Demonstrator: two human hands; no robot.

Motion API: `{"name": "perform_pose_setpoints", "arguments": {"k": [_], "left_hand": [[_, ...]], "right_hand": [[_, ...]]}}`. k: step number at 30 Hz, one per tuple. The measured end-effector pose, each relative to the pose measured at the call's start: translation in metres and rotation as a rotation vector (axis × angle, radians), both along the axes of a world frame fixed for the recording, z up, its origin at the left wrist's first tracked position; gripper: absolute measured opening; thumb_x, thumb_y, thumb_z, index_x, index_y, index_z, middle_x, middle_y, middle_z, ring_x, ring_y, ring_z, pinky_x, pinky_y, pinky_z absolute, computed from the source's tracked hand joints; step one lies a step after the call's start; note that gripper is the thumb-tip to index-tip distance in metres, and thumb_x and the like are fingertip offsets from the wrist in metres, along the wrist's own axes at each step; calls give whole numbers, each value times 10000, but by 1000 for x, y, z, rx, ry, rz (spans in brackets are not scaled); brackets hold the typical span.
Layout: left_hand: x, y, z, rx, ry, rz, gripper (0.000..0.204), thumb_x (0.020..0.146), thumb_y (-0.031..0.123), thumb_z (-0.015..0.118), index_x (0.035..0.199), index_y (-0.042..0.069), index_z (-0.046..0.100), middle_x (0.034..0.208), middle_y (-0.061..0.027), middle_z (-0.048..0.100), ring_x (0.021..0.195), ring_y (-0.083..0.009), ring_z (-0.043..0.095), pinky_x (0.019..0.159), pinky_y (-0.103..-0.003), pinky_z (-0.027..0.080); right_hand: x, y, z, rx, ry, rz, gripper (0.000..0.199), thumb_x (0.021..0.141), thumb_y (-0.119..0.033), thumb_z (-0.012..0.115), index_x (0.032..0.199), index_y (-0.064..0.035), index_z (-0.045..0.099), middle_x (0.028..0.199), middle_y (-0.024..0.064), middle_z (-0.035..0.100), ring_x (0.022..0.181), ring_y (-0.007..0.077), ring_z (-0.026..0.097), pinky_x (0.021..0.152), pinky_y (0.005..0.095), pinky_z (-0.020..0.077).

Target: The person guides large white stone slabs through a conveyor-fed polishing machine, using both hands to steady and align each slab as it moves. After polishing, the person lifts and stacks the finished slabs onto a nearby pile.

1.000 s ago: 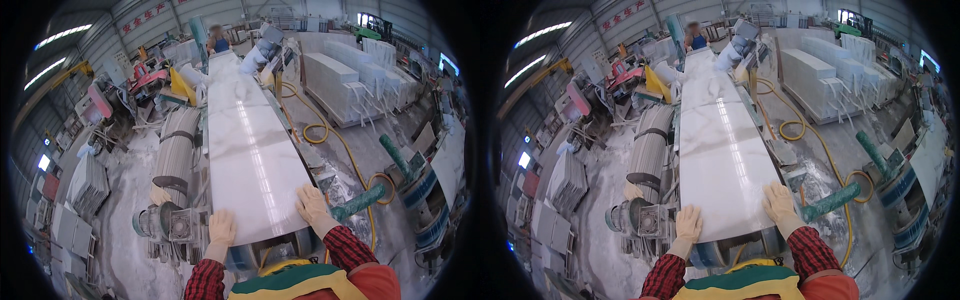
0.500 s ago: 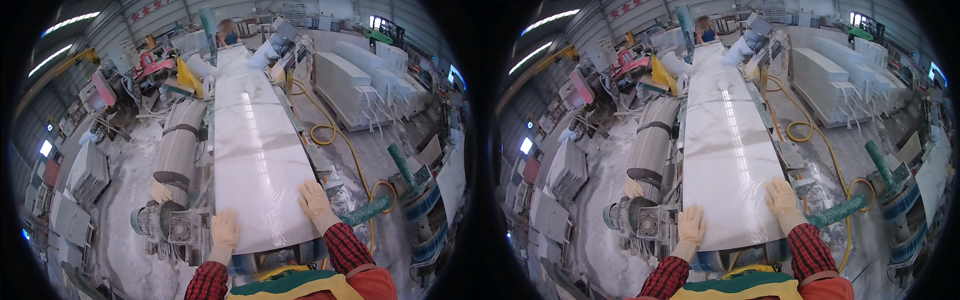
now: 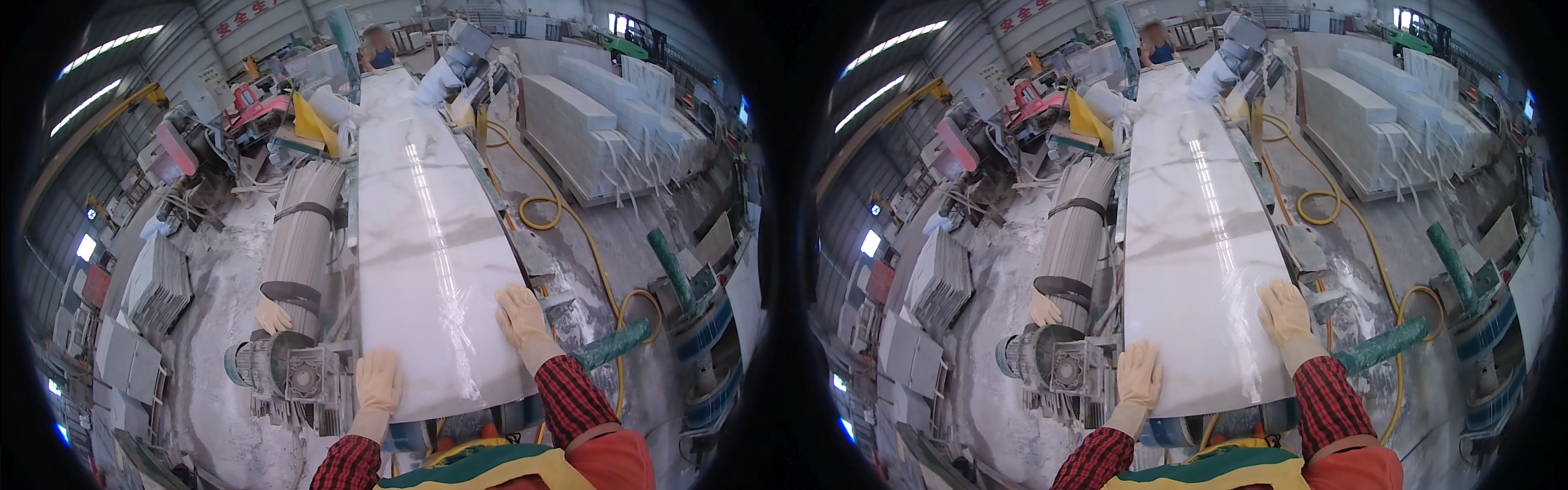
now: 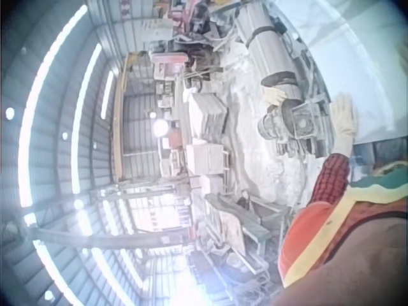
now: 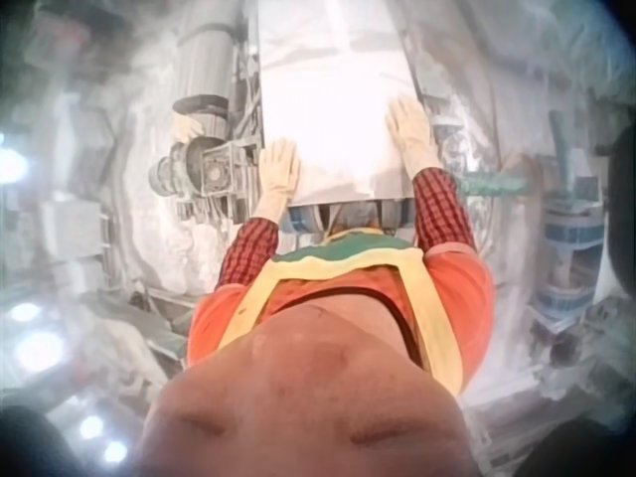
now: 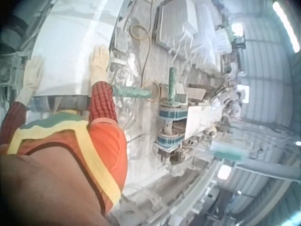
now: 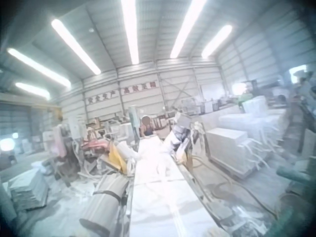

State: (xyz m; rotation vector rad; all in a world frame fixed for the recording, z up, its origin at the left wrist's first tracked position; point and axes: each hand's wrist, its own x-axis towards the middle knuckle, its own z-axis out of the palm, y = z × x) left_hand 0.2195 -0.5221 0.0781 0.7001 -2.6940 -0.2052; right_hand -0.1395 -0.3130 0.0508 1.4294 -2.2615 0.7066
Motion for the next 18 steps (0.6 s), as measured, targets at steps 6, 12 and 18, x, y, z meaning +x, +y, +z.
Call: {"name": "perform_pose_setpoints", "arguments": {"k": [6, 12, 18], "left_hand": [[6, 0, -8, 52, -11, 12, 546, 1068, 344, 648, 1572, 137, 622, 1655, -213, 576, 1543, -472, 476, 1319, -599, 317], [11, 4, -8, 51, -17, 18, 537, 1072, 334, 645, 1571, 138, 623, 1653, -211, 577, 1537, -474, 484, 1320, -595, 322], [11, 5, -12, 30, 17, 6, 518, 1058, 315, 662, 1542, 134, 639, 1638, -219, 585, 1527, -479, 492, 1309, -593, 340]], "right_hand": [[6, 2, 15, -16, -29, 25, 435, 964, -255, 690, 1374, -113, 660, 1342, 198, 624, 1321, 421, 584, 1184, 533, 445], [10, 4, 13, -20, -9, 15, 439, 970, -254, 691, 1385, -112, 673, 1363, 208, 621, 1324, 428, 582, 1182, 539, 449], [8, 12, -4, -21, -8, -6, 479, 994, -272, 695, 1439, -96, 679, 1486, 240, 652, 1422, 446, 583, 1249, 556, 433]]}}
